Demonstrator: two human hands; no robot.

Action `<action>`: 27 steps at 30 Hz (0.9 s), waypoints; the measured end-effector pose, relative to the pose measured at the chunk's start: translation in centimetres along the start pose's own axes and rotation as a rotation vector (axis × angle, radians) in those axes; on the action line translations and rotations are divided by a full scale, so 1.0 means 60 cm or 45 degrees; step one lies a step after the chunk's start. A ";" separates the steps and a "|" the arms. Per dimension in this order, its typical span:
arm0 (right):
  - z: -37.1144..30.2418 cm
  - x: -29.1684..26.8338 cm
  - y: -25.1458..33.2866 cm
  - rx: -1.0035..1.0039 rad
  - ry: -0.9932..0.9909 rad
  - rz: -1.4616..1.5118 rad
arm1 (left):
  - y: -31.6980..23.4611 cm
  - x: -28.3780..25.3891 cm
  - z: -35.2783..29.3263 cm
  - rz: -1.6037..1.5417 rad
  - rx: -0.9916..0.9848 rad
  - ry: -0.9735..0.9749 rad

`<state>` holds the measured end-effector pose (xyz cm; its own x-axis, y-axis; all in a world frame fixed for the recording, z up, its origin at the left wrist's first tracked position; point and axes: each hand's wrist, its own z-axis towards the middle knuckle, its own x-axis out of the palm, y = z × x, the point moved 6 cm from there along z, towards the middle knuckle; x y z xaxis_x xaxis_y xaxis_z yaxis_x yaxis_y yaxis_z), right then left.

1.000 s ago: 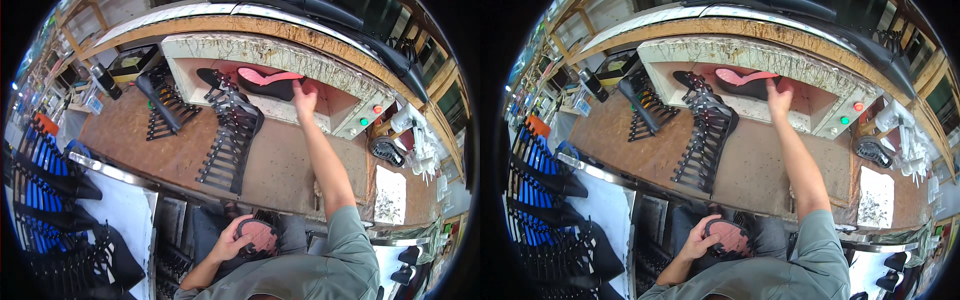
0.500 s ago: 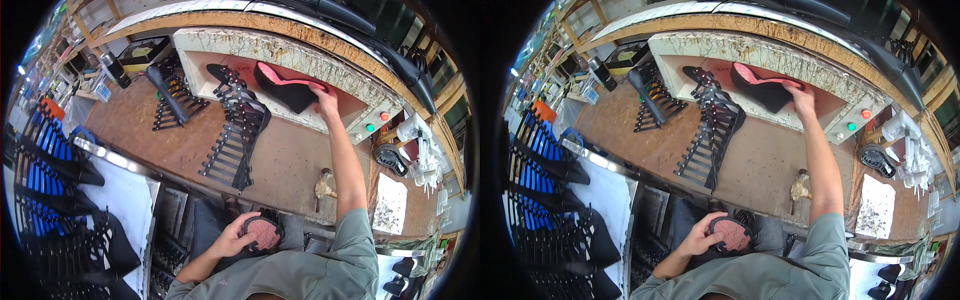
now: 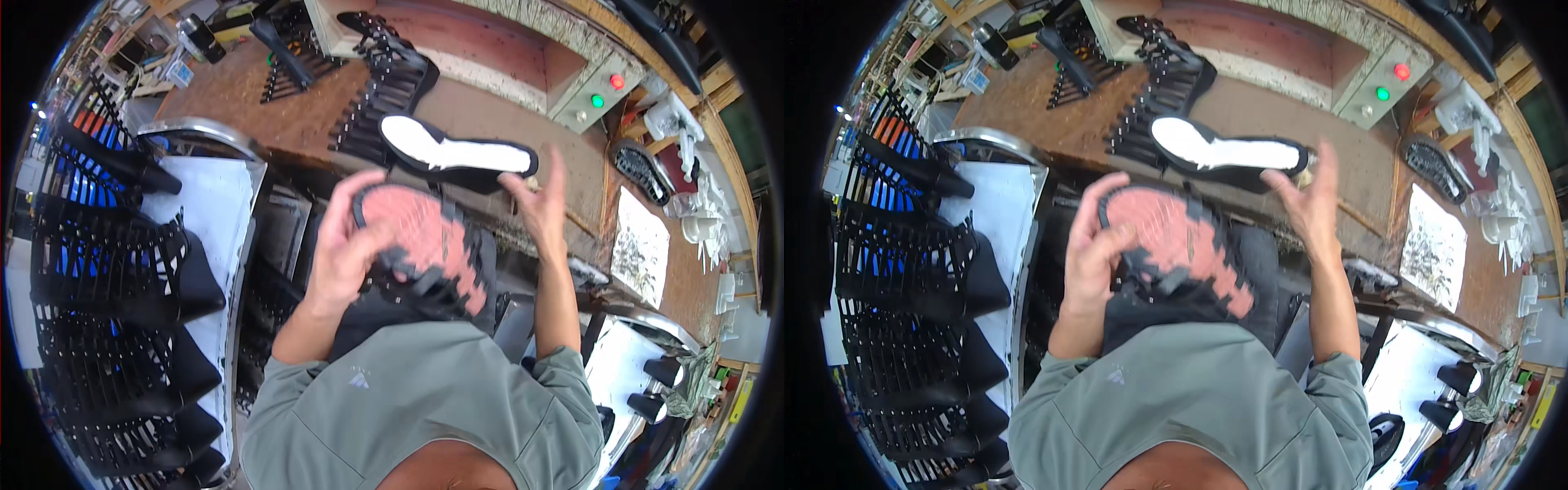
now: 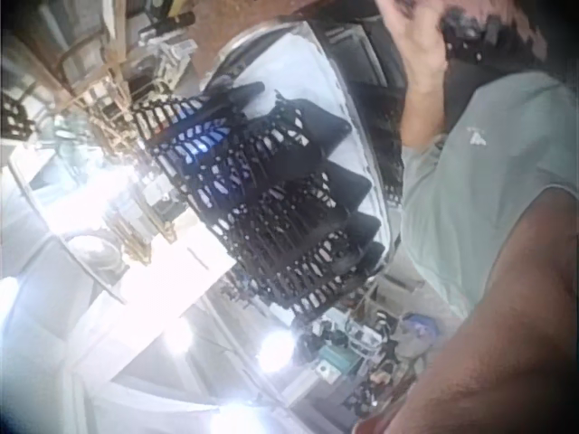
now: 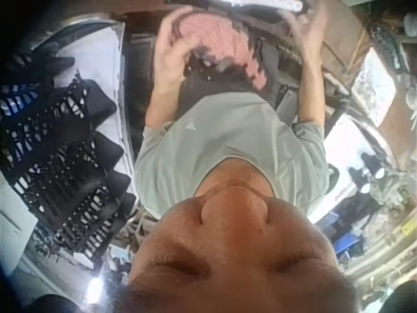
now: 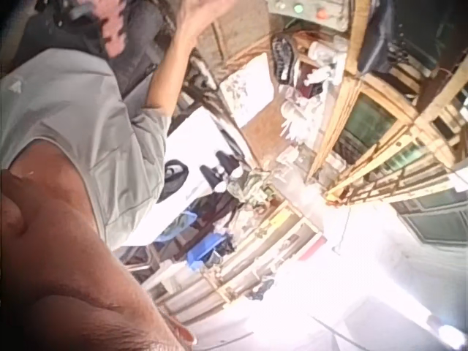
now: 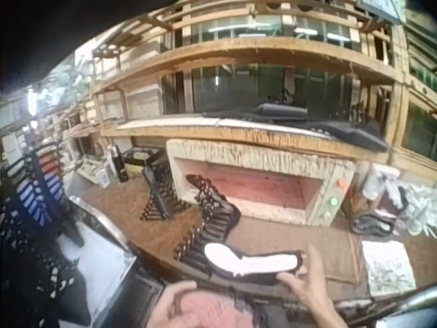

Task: Assembling shoe components by attaching straps and hammering parts onto a last.

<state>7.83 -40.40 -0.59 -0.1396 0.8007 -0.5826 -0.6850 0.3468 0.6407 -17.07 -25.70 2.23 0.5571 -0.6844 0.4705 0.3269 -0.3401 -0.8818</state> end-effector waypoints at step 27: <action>-0.051 -0.091 -0.064 1.124 0.319 1.155 | 0.141 -0.061 0.245 1.262 0.275 -0.457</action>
<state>9.04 -47.61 -1.39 -0.4989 0.8391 0.2167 0.4134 0.0106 0.9105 -5.14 -16.60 -6.44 0.8280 -0.3514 -0.4369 -0.2851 0.4071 -0.8677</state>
